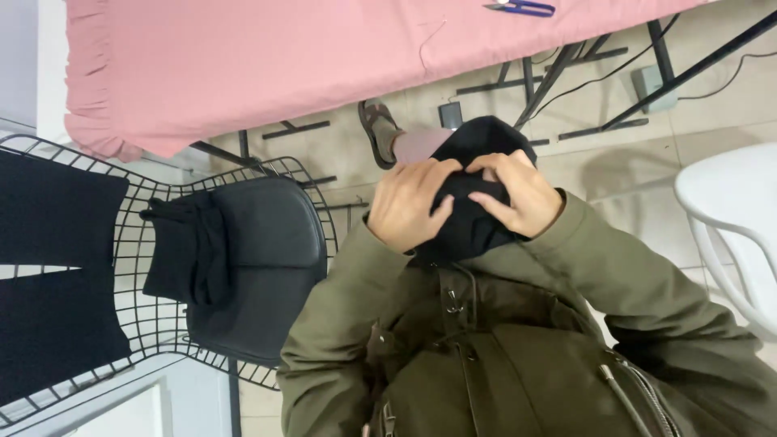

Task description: Hand sewing a black garment using a needle and thread.

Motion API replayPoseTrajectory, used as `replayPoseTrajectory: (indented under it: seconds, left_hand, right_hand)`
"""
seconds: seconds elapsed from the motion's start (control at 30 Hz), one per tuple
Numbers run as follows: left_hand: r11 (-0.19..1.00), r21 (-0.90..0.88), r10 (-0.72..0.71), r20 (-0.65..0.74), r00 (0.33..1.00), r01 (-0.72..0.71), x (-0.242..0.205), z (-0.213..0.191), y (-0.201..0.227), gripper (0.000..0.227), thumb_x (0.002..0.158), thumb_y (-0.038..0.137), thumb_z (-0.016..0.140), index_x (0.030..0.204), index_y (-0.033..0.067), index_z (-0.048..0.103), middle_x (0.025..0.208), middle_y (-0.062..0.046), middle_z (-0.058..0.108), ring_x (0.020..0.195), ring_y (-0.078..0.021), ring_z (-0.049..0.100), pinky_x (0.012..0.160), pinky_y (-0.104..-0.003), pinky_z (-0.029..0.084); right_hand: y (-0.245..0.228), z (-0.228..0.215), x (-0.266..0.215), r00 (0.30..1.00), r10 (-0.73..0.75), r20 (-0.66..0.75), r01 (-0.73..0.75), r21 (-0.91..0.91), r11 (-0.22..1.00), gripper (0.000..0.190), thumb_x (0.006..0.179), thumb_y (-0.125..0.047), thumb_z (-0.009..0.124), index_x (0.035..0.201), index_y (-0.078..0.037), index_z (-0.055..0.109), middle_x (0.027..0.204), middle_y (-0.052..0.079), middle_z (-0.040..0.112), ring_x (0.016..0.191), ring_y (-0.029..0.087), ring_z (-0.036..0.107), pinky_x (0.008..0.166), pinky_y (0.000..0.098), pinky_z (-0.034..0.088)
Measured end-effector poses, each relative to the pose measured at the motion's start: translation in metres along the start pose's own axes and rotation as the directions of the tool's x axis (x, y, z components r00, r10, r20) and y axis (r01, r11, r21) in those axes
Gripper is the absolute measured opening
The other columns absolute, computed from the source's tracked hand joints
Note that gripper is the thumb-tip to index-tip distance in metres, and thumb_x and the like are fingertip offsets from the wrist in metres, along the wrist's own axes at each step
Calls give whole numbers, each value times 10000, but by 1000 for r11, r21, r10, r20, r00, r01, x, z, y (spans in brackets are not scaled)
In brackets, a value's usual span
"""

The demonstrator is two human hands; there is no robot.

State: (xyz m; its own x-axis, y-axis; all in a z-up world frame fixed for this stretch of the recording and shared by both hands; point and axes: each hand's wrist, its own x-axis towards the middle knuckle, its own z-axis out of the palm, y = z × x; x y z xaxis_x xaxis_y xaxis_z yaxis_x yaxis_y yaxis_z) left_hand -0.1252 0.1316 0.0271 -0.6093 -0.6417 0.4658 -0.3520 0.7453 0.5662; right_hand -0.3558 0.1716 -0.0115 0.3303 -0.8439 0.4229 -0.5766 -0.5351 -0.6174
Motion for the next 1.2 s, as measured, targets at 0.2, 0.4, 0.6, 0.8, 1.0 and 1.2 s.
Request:
replayPoseTrajectory:
  seconds: [0.2, 0.4, 0.6, 0.8, 1.0, 1.2]
  left_hand:
    - [974, 223, 71, -122, 990, -42, -10, 28, -13, 472, 736, 173, 785, 1170, 66, 630, 960, -91, 678, 835, -302, 667, 747, -427, 514]
    - [997, -15, -71, -93, 993, 70, -6, 25, -12, 160, 887, 138, 715, 1013, 77, 638, 872, -111, 671, 803, -338, 663, 701, -451, 493]
    - [963, -190, -191, 8, 982, 189, -8, 26, -16, 137, 965, 156, 592, 1000, 34, 644, 849, -183, 671, 783, -412, 645, 687, -485, 488]
    - [950, -217, -223, 36, 974, 225, -12, 29, -20, 182, 946, 168, 581, 1040, 31, 655, 875, -203, 679, 804, -426, 654, 691, -494, 499]
    - [966, -141, -227, -50, 973, 218, -12, 28, -14, 141, 904, 140, 624, 1022, 67, 652, 911, -157, 698, 827, -386, 680, 723, -461, 523]
    - [986, -76, -159, -194, 968, 147, -14, 21, -8, 224, 822, 89, 737, 1028, 69, 651, 934, -117, 674, 844, -344, 684, 752, -423, 552]
  right_hand:
    - [5, 6, 0, 1000, 15, -22, -14, 28, 1000, 467, 792, -34, 766, 1224, -25, 590, 944, 126, 581, 865, 322, 552, 807, 417, 433]
    - [-1, -3, 9, 996, -67, -65, 70, 52, 996, 327, 855, -31, 703, 1167, -3, 609, 1028, 147, 637, 894, 333, 578, 819, 403, 442]
    - [7, 0, 5, 1000, 30, -6, -29, 176, 984, 226, 964, -21, 547, 1183, -7, 601, 1036, 125, 669, 903, 275, 612, 849, 360, 455]
    - [22, 11, -5, 949, 283, 138, -312, 535, 785, 245, 1040, -73, 465, 1273, -19, 518, 988, 39, 606, 929, 121, 567, 898, 248, 445]
    - [49, 23, -17, 894, 359, 267, -387, 866, 318, 225, 1006, -112, 509, 1223, -54, 523, 1027, 12, 560, 982, 94, 505, 919, 243, 399]
    - [39, 10, -17, 896, 356, 264, -412, 793, 449, 212, 999, -131, 586, 1191, -47, 551, 992, -3, 569, 968, 97, 532, 899, 254, 420]
